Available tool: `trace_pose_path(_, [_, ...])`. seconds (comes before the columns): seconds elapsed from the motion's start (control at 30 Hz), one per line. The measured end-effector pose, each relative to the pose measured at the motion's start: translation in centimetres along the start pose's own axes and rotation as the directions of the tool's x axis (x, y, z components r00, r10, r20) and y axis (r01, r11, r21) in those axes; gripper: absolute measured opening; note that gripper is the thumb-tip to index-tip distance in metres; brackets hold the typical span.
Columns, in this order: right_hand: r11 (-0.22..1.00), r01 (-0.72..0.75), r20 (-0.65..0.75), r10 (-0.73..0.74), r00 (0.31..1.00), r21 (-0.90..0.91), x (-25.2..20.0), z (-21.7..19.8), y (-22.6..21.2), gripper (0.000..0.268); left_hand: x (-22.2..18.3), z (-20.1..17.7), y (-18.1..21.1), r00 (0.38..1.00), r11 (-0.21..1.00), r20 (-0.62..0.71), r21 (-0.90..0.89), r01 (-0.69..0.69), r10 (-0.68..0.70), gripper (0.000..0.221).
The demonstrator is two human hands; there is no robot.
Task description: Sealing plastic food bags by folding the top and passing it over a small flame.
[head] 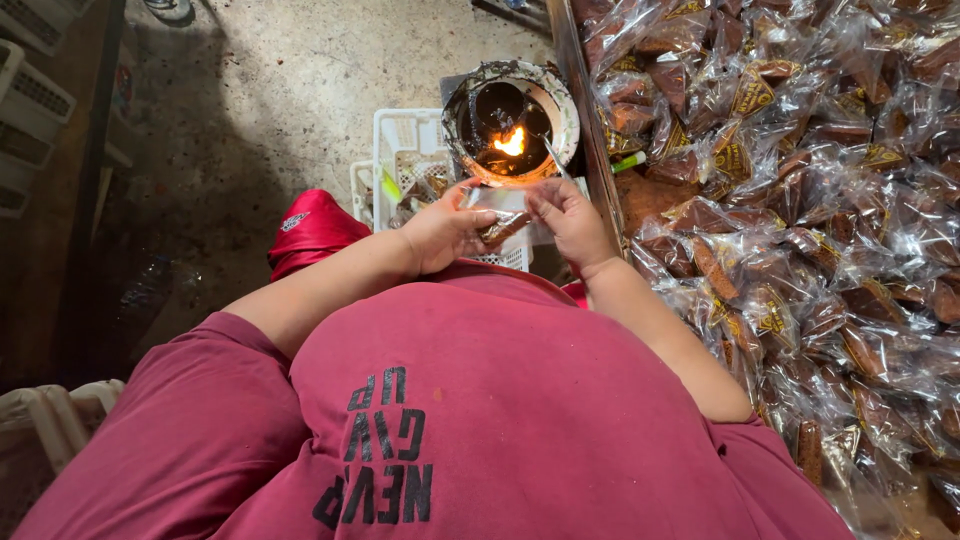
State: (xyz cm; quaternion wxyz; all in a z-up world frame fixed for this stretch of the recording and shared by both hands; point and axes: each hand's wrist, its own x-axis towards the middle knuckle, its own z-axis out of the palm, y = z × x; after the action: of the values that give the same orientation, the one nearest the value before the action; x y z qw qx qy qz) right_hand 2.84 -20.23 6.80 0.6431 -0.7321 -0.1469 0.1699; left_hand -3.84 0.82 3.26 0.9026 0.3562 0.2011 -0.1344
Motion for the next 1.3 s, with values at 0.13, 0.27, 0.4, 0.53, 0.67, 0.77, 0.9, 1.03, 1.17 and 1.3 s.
trace_pose_path(0.13, [0.976,-0.024,-0.115,-0.001,0.993,-0.216,0.8,-0.9,0.4,0.008,-0.5,0.3,0.4,0.988,0.988,0.018,-0.014,-0.156,0.156,0.085])
trace_pose_path(0.27, [0.976,-0.064,-0.074,0.05,0.996,-0.208,1.6,-0.6,3.8,0.006,-2.5,2.2,0.8,0.981,0.98,0.017,0.044,-0.194,0.193,0.087])
trace_pose_path(0.4, [0.992,-0.007,-0.132,-0.01,0.991,-0.127,-0.4,0.5,-2.7,0.011,1.7,-1.5,-0.8,0.953,0.952,0.004,0.054,-0.302,0.302,0.083])
trace_pose_path(0.53, [0.995,0.08,-0.023,-0.081,0.996,-0.062,-0.5,1.4,-2.0,0.007,-0.2,0.1,-0.3,0.967,0.965,0.018,0.061,-0.256,0.255,0.072])
trace_pose_path(0.67, [0.998,0.06,0.014,-0.059,0.998,-0.021,0.7,0.8,2.4,0.005,-0.1,0.2,-0.2,0.972,0.97,0.076,0.083,-0.227,0.221,0.074])
trace_pose_path(0.77, [0.994,0.05,0.138,-0.064,0.988,0.101,0.1,0.5,1.3,0.007,0.1,-0.2,-0.4,0.978,0.981,0.09,0.034,-0.193,0.189,0.073])
trace_pose_path(0.9, [0.993,0.069,0.28,-0.093,0.956,0.096,-0.9,0.7,-0.6,0.01,-1.0,-0.3,0.4,0.982,0.984,0.092,0.054,-0.172,0.166,0.071])
trace_pose_path(1.03, [0.979,0.155,0.211,-0.125,0.969,-0.134,-0.7,0.4,-1.0,0.015,-1.3,0.2,0.9,0.993,0.976,-0.013,0.187,-0.114,0.118,0.025])
trace_pose_path(1.17, [0.953,0.117,-0.08,-0.145,0.986,-0.279,1.0,-1.8,1.5,0.055,-0.2,-0.6,0.0,0.972,0.935,-0.054,0.292,-0.203,0.228,0.019])
trace_pose_path(1.3, [0.952,0.038,0.051,-0.023,0.998,-0.304,0.2,-0.8,-0.3,0.106,-0.1,-0.8,0.1,0.957,0.887,-0.025,0.384,-0.258,0.289,0.019])
